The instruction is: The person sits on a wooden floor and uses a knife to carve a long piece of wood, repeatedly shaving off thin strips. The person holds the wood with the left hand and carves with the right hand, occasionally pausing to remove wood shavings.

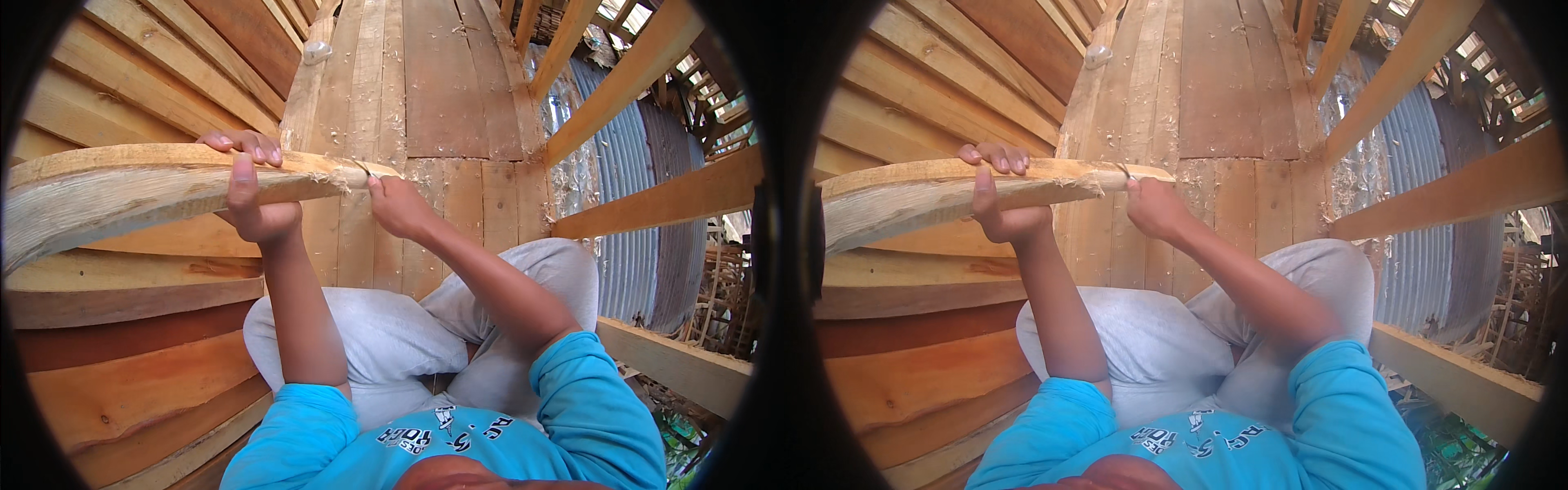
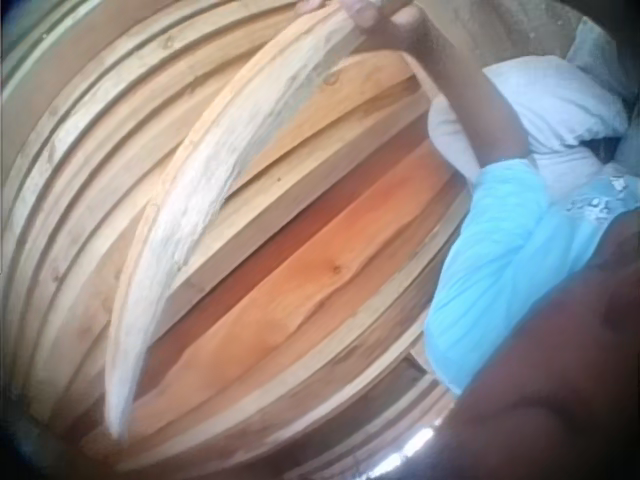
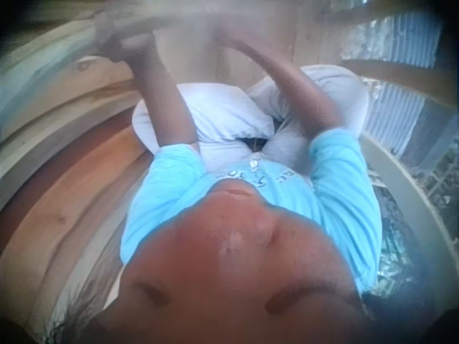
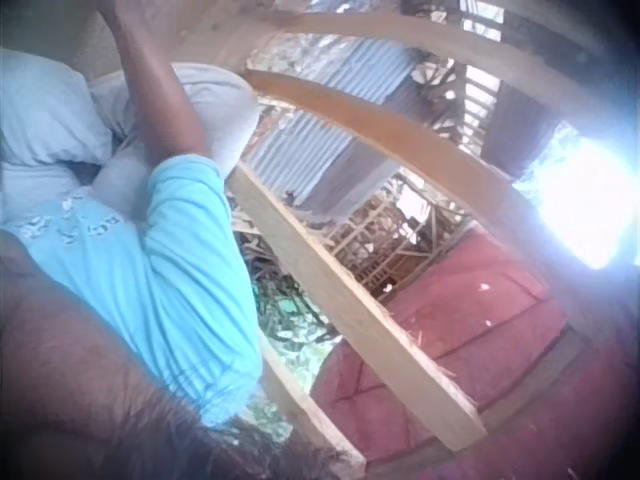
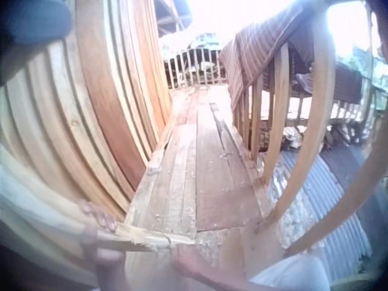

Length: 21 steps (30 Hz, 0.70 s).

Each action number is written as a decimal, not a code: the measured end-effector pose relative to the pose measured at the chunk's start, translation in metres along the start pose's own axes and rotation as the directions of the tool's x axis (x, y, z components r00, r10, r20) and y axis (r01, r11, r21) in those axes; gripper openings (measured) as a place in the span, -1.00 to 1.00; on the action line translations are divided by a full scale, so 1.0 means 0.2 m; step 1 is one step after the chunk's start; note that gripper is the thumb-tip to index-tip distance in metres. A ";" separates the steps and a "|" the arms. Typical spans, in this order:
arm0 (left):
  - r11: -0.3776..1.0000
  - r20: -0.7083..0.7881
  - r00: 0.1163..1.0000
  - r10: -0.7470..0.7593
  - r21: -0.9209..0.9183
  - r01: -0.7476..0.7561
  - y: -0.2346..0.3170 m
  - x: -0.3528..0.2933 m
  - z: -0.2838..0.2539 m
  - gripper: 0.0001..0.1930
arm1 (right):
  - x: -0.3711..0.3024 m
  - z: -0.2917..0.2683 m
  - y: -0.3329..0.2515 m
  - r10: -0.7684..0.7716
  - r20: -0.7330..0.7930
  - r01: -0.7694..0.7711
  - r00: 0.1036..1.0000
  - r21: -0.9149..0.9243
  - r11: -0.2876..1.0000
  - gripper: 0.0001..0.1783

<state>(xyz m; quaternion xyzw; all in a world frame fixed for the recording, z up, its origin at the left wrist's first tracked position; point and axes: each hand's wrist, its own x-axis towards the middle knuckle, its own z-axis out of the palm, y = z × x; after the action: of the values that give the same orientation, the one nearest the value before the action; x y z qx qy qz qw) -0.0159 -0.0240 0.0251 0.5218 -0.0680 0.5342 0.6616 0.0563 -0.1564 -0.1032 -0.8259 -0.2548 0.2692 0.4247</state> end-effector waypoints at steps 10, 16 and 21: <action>0.881 -0.507 0.822 0.258 0.474 0.016 0.01 0.02 0.08 -0.77 | 0.07 0.01 0.19 0.047 0.046 -0.051 0.998 0.087 0.995 -0.45; 0.867 -0.558 0.781 0.280 0.497 0.044 0.01 0.05 -0.01 -0.78 | -0.04 0.00 -0.18 -0.143 0.062 0.141 0.988 0.029 0.990 -0.46; 0.903 -0.592 0.771 0.234 0.426 0.052 0.00 0.07 -0.04 -0.76 | 0.17 0.06 0.23 0.072 -0.004 -0.072 0.997 -0.014 0.997 -0.42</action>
<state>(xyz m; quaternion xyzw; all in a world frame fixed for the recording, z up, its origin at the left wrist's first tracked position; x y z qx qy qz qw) -0.0128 -0.0090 0.0309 0.4380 0.2475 0.7114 0.4906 0.0822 -0.1520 -0.1555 -0.8380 -0.2259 0.2812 0.4094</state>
